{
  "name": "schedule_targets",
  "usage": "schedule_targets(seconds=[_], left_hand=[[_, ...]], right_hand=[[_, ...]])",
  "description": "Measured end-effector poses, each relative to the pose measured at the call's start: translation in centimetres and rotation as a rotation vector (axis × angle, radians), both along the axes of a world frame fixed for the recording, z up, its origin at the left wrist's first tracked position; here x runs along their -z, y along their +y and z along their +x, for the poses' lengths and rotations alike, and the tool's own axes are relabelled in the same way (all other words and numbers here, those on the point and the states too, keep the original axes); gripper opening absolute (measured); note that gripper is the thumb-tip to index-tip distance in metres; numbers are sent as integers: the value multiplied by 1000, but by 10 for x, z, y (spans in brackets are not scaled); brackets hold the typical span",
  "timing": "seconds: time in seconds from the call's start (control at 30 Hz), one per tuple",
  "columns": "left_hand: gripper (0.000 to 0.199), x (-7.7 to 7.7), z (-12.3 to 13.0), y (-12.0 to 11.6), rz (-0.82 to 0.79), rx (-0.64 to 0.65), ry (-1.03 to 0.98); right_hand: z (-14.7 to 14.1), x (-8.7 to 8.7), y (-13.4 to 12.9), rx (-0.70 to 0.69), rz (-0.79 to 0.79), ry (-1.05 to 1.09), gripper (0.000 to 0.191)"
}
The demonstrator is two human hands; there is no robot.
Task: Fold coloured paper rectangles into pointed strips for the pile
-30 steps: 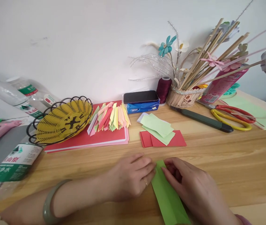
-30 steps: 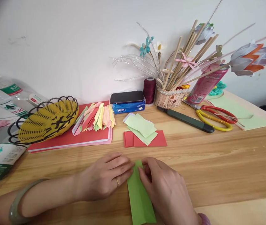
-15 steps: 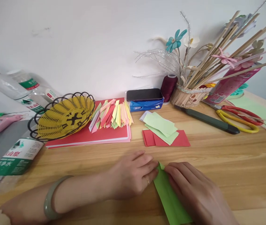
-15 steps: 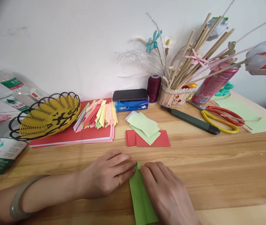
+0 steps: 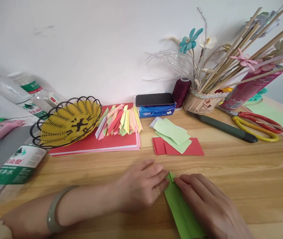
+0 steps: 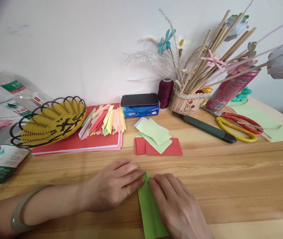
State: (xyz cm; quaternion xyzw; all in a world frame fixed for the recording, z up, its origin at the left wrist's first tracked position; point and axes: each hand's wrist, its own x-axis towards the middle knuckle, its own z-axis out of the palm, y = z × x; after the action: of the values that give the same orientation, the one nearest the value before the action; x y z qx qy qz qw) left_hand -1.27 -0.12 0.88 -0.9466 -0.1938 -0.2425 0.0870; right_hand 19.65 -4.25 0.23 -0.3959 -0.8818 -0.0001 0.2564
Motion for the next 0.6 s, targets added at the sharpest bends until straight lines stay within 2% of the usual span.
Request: schedule_targets(seconds=[0.17,0.4,0.6], left_hand=[[15,2,4,-2,-56,-60,-76],[19,1,1,-2,-74,2,-20],[23,6,-3,-1,-1,22,29]], right_hand=[[0,0,0,-18,11,-8,31],[2,2,-1,-31,85,-36,34],[1,1,-1,-42,90,-57,34]])
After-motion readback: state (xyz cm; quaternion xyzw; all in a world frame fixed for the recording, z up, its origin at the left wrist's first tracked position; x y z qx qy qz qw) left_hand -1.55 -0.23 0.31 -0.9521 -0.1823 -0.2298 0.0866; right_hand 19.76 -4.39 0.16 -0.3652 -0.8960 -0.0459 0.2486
